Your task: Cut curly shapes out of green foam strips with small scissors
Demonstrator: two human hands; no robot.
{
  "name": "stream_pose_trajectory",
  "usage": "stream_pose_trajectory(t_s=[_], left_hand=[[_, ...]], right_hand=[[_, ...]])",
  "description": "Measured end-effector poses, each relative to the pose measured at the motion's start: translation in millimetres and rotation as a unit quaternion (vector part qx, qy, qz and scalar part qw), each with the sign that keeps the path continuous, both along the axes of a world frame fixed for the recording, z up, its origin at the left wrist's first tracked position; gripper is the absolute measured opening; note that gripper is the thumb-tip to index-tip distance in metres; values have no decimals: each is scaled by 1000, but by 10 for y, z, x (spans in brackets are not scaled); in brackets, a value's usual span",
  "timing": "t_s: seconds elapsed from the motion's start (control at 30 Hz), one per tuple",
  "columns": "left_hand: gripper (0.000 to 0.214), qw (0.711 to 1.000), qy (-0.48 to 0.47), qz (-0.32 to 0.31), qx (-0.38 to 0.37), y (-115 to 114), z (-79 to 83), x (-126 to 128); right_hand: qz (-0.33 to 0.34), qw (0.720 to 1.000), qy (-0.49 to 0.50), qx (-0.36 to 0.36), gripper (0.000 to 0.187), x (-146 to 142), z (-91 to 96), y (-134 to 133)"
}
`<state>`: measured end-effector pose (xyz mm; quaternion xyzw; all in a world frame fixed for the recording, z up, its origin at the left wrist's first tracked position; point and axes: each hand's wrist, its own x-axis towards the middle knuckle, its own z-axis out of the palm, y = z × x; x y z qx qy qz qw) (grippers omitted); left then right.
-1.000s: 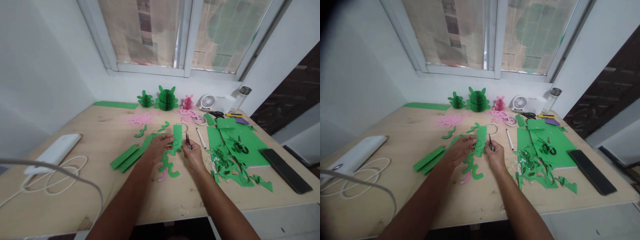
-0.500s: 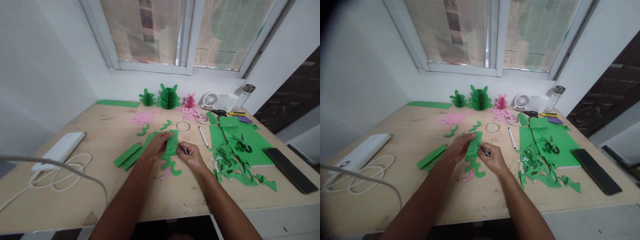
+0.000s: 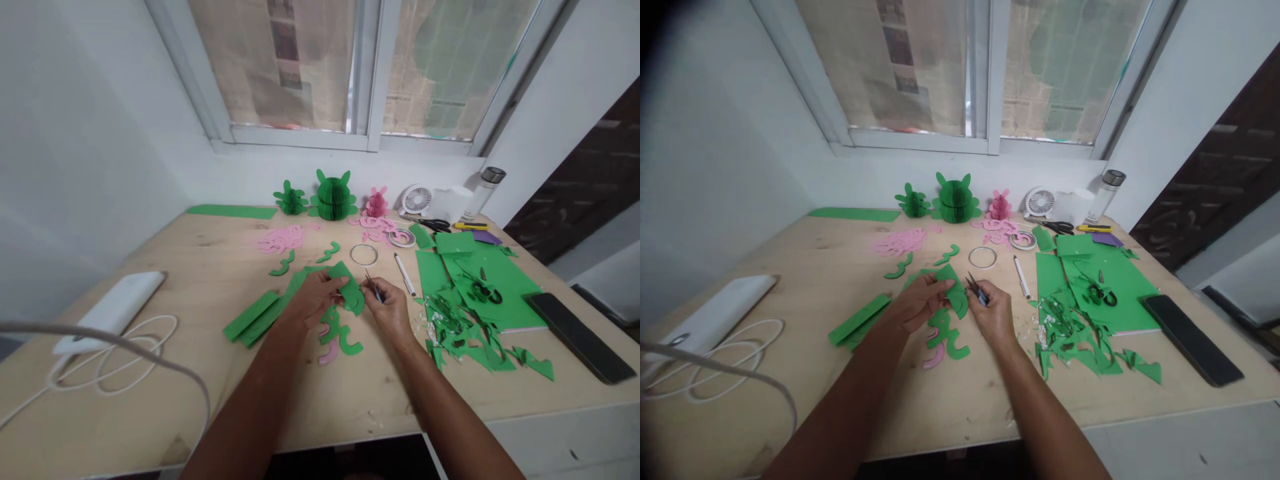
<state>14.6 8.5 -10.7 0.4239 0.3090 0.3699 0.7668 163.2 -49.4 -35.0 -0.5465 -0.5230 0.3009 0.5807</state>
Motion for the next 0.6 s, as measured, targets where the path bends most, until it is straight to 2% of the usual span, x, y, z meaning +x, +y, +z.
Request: stream_pose_trajectory(t_s=[0.37, 0.6], left_hand=[[22, 1000, 9, -18, 4, -51, 52, 14], [19, 998, -6, -58, -29, -71, -10, 48]], right_hand=[[-70, 997, -10, 18, 22, 55, 0, 30], [-56, 998, 17, 23, 21, 56, 15, 35]])
